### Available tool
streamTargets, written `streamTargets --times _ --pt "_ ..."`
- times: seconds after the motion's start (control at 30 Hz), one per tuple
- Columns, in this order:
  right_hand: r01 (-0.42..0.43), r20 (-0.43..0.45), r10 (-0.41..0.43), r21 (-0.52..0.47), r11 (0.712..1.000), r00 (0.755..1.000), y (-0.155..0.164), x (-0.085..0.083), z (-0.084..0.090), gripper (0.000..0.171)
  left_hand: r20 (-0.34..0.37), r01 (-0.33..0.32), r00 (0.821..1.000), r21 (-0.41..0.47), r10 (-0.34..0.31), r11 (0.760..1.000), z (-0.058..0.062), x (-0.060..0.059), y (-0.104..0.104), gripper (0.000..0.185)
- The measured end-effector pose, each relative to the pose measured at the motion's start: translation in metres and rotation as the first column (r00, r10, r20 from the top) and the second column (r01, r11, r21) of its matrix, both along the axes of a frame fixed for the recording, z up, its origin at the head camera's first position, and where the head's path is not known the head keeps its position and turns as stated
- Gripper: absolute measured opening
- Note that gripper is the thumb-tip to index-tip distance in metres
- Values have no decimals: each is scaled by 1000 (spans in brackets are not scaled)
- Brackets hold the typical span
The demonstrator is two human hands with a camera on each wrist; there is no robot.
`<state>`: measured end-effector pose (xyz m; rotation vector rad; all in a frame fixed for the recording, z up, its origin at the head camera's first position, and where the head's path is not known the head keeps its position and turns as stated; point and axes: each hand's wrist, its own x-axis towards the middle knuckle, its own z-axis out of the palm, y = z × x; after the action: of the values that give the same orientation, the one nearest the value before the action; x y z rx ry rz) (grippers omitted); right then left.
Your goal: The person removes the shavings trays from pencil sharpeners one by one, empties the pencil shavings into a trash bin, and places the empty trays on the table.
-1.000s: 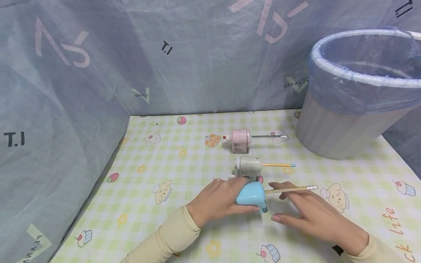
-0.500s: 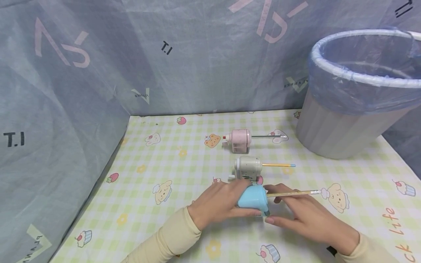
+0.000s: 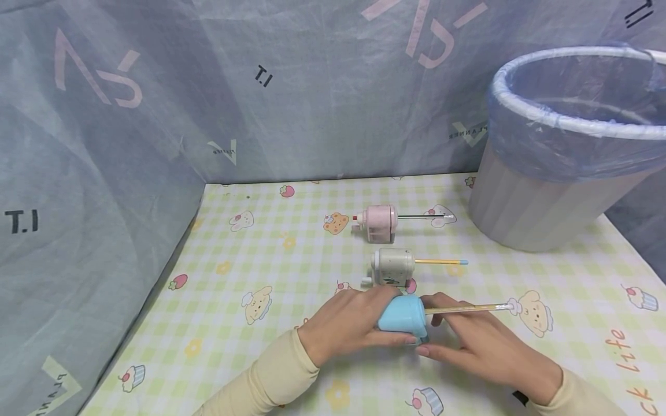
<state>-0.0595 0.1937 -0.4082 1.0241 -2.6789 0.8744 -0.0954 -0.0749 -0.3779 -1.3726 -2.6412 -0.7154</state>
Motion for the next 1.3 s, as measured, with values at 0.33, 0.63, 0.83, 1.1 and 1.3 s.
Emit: streamTargets --times 0.33,0.63,0.83,1.1,1.3 --pt "25 54 -25 6 1000 998 -2 1 1 50 -35 -8 999 1 8 1000 0 2 1 57" --pt "24 94 -23 0 1000 995 -2 2 1 40 -53 8 999 -4 -8 1000 0 2 1 56" --pt "24 118 -25 7 1000 993 -1 3 1 39 -76 10 997 -16 -11 1000 0 2 1 58" --pt "17 152 -16 -11 1000 988 -1 2 2 38 -83 11 996 -27 -13 1000 1 1 0 59" --pt "3 212 2 -25 1000 977 -1 2 4 38 -74 24 997 -35 -27 999 0 0 -2 59"
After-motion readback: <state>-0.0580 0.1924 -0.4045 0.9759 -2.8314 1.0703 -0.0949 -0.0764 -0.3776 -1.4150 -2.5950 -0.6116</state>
